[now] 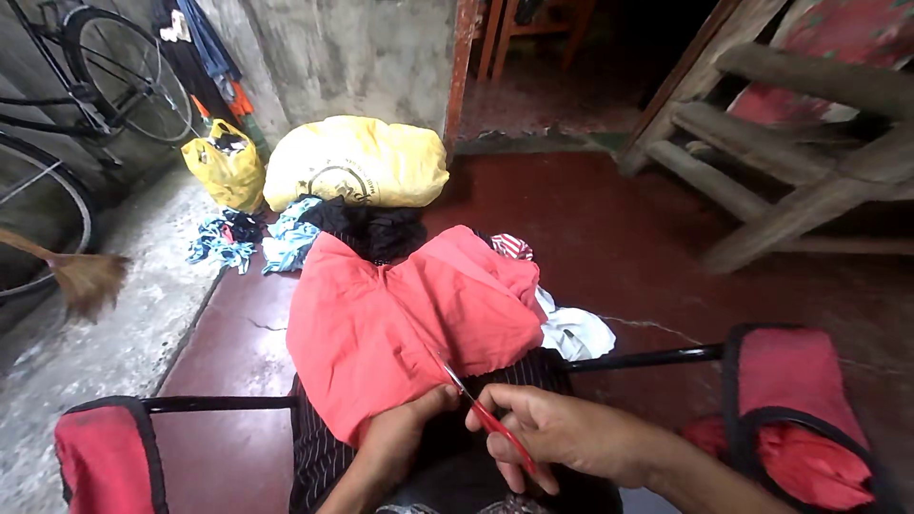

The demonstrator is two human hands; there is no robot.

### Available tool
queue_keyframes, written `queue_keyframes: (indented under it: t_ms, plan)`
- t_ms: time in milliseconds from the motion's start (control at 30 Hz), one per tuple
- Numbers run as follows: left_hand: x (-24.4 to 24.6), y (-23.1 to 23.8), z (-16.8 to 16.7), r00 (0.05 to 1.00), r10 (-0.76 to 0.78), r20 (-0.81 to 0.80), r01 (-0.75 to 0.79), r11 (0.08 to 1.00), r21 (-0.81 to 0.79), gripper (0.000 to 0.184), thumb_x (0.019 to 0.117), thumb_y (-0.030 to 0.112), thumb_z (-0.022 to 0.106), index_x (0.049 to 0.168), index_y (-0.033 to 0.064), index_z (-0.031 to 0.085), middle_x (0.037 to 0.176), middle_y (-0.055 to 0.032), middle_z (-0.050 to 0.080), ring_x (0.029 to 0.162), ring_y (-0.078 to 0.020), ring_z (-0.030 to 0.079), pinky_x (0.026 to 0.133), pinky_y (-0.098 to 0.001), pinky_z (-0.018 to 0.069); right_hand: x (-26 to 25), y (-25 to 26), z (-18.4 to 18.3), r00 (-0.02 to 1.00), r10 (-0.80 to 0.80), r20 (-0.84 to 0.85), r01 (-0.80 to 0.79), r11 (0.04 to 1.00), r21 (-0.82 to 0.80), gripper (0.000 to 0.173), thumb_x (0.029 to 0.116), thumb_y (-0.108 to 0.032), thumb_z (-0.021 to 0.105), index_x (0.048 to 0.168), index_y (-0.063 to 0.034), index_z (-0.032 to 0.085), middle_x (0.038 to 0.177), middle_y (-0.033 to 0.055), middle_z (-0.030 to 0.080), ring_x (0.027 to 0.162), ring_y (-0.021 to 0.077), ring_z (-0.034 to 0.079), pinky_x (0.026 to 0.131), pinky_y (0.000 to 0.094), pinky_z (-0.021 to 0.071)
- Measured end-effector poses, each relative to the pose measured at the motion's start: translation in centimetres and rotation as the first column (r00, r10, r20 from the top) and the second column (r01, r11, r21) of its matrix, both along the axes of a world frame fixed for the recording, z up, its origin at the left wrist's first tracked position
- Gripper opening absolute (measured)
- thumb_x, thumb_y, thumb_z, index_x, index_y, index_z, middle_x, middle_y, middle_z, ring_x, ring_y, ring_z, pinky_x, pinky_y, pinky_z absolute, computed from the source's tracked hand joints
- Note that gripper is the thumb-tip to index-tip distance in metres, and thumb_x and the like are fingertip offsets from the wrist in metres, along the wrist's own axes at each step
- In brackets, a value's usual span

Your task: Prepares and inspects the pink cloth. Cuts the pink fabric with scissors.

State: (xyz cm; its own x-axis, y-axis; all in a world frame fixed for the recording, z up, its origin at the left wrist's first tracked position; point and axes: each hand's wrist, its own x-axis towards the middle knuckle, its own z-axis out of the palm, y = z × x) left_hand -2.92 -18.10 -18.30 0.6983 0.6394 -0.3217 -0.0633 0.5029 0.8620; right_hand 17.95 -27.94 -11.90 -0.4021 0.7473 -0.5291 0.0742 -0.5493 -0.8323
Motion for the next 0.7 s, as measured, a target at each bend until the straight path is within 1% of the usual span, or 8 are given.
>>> queue_keyframes:
  t_ms: [100,233,333,400,467,533,600,700]
  plan:
    - [0.0,0.1,0.2,0.999,-0.038,0.007,0.038,0.999,-0.025,0.018,0.0992,0.013,0.062,0.097,-0.0006,0.073,0.09,-0.0094,0.073,0.091,-0.0162,0.07,0.092,-0.0347,0.0552,0.1,0.4,-0.1,1.0,0.001,0.0,-0.001,1.0,-0.005,0.038,0.0983,-0.034,0.065,0.128,-0.0124,0.054,0.085,0.0031,0.069,0.066,0.0096,0.064,0.059,0.0245,0.0537]
    - [-0.1,0.1,0.1,0.999,-0.04,0.033,0.041,0.998,-0.039,0.016,0.0982,0.011,0.064,0.097,-0.001,0.074,0.09,-0.0099,0.074,0.09,-0.0165,0.07,0.092,-0.0349,0.0558,0.0,1.2,0.1,1.0,0.002,0.002,-0.002,1.0,-0.019,0.037,0.0998,-0.033,0.063,0.128,-0.0113,0.054,0.085,0.0042,0.068,0.067,0.0118,0.065,0.061,0.0273,0.0558]
    - [-0.1,0.2,0.2,0.999,-0.036,0.03,0.036,0.999,-0.02,0.017,0.0986,0.011,0.063,0.096,-0.0015,0.074,0.09,-0.0104,0.074,0.091,-0.0169,0.07,0.093,-0.0352,0.0555,-0.2,1.7,0.0,0.997,0.025,0.069,-0.025,1.0,0.001,0.038,0.0995,-0.033,0.064,0.128,-0.0113,0.053,0.086,0.0038,0.067,0.068,0.0115,0.064,0.062,0.0282,0.055]
    - [-0.1,0.2,0.0,0.999,-0.032,0.029,0.032,0.999,-0.003,0.017,0.099,0.011,0.063,0.099,-0.0023,0.074,0.093,-0.012,0.075,0.095,-0.0185,0.071,0.096,-0.0363,0.0554,-0.2,1.9,0.0,0.991,0.044,0.128,-0.047,0.999,0.016,0.039,0.0997,-0.034,0.065,0.128,-0.0114,0.051,0.088,0.0038,0.066,0.07,0.0119,0.064,0.064,0.0293,0.0548]
    - [-0.1,0.0,-0.1,1.0,-0.006,0.022,0.006,1.0,0.015,0.017,0.098,0.011,0.065,0.099,-0.0021,0.074,0.095,-0.0128,0.075,0.096,-0.0199,0.071,0.097,-0.0375,0.0555,-0.4,1.8,-0.1,0.984,0.049,0.17,-0.054,0.998,0.028,0.042,0.0988,-0.035,0.066,0.129,-0.0112,0.05,0.09,0.0042,0.066,0.073,0.0131,0.065,0.065,0.0309,0.0559]
    - [-0.1,0.0,-0.1,1.0,0.006,-0.004,-0.006,0.999,0.033,0.016,0.0971,0.012,0.066,0.098,-0.0008,0.075,0.096,-0.012,0.075,0.098,-0.0196,0.071,0.097,-0.0379,0.0558,-0.6,1.7,-0.2,0.977,0.04,0.21,-0.053,0.997,0.055,0.044,0.0982,-0.036,0.067,0.13,-0.0104,0.05,0.088,0.0048,0.066,0.072,0.0141,0.065,0.065,0.0322,0.0554]
    - [-0.2,-0.1,0.0,1.0,0.002,-0.013,-0.001,0.999,0.045,0.016,0.0972,0.013,0.066,0.098,-0.0003,0.075,0.096,-0.0113,0.075,0.098,-0.019,0.071,0.097,-0.0378,0.056,-0.8,1.4,-0.3,0.981,0.005,0.196,-0.018,0.998,0.066,0.041,0.0991,-0.033,0.066,0.129,-0.0104,0.051,0.088,0.0044,0.066,0.072,0.0141,0.066,0.064,0.0319,0.0562]
    - [-0.4,0.0,-0.1,1.0,-0.014,-0.011,0.015,0.997,0.073,0.016,0.0974,0.015,0.066,0.096,0.0018,0.076,0.094,-0.0101,0.074,0.096,-0.018,0.07,0.095,-0.0377,0.0559,-1.2,1.0,-0.7,0.994,-0.062,0.092,0.056,0.996,0.067,0.034,0.1001,-0.025,0.064,0.128,-0.0109,0.051,0.089,0.0032,0.067,0.07,0.0129,0.066,0.062,0.0305,0.0578]
